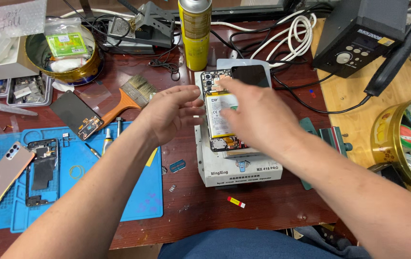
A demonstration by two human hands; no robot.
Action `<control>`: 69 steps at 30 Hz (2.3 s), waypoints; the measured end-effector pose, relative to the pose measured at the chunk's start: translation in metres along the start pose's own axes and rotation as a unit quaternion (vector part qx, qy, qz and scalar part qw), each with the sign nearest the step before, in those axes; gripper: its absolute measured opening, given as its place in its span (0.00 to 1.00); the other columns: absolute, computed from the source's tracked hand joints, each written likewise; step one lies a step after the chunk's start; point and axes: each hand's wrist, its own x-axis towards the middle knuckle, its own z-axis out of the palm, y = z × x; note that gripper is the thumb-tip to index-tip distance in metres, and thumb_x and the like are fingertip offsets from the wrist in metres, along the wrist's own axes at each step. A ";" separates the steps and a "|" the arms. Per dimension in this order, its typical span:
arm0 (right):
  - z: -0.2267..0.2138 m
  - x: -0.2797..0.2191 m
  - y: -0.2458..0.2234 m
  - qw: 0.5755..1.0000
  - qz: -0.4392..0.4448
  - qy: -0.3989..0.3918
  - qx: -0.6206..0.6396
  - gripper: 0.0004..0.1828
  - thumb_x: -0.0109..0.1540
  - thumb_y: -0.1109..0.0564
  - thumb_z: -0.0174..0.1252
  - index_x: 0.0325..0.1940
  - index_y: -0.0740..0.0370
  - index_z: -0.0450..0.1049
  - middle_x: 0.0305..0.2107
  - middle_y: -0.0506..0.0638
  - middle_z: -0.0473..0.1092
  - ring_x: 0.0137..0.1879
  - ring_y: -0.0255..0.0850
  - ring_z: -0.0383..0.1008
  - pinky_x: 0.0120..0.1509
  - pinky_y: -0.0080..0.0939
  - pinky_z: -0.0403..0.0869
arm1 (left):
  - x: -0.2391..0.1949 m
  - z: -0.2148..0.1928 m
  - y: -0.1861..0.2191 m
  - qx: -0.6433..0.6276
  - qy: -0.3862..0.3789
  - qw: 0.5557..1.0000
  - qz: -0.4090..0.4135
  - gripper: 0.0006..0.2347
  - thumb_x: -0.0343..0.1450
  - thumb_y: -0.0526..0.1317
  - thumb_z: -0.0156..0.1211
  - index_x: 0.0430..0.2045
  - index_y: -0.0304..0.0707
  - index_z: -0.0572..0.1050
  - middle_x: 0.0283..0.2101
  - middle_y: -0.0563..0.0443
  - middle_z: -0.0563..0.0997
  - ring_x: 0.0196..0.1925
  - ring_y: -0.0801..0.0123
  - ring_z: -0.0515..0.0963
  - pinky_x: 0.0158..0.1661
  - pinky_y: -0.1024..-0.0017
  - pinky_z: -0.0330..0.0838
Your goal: The person aligns and attaches a new display assembly to a disassembled smartphone chassis, repeatedly adjusting the screen position and pressing along the edges to secure it. The person then picks up a small connector and places it near the device before moving the phone to another work area.
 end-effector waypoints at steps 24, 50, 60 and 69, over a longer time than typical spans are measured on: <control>-0.004 -0.016 0.149 0.941 -0.301 0.124 0.093 0.16 0.59 0.68 0.52 0.41 0.53 0.81 0.59 0.55 0.71 0.65 0.50 0.71 0.67 0.45 0.70 | -0.041 0.086 -0.025 0.420 0.258 0.852 0.172 0.48 0.54 0.47 0.81 0.66 0.29 0.55 0.54 0.36 0.79 0.54 0.59 0.83 0.53 0.64 0.76; -0.004 0.053 0.131 0.924 -0.318 0.211 0.012 0.19 0.64 0.54 0.66 0.60 0.56 0.80 0.42 0.56 0.72 0.47 0.49 0.75 0.51 0.46 0.75 | -0.043 0.107 -0.006 0.424 0.251 0.865 0.097 0.49 0.52 0.46 0.82 0.65 0.29 0.55 0.52 0.39 0.80 0.51 0.63 0.84 0.50 0.67 0.78; -0.001 0.007 0.112 0.982 0.017 0.060 0.179 0.38 0.54 0.52 0.71 0.66 0.58 0.67 0.27 0.50 0.79 0.34 0.37 0.79 0.41 0.39 0.76 | -0.049 0.101 -0.002 0.445 0.299 0.840 0.078 0.27 0.58 0.44 0.79 0.44 0.30 0.72 0.40 0.39 0.85 0.41 0.62 0.87 0.42 0.65 0.80; 0.009 0.009 0.120 0.944 0.068 0.029 0.321 0.24 0.56 0.56 0.71 0.54 0.63 0.75 0.30 0.48 0.78 0.35 0.31 0.74 0.38 0.33 0.73 | -0.042 0.096 0.007 0.199 0.215 0.956 0.027 0.13 0.65 0.34 0.71 0.31 0.32 0.68 0.31 0.40 0.82 0.29 0.63 0.82 0.27 0.67 0.77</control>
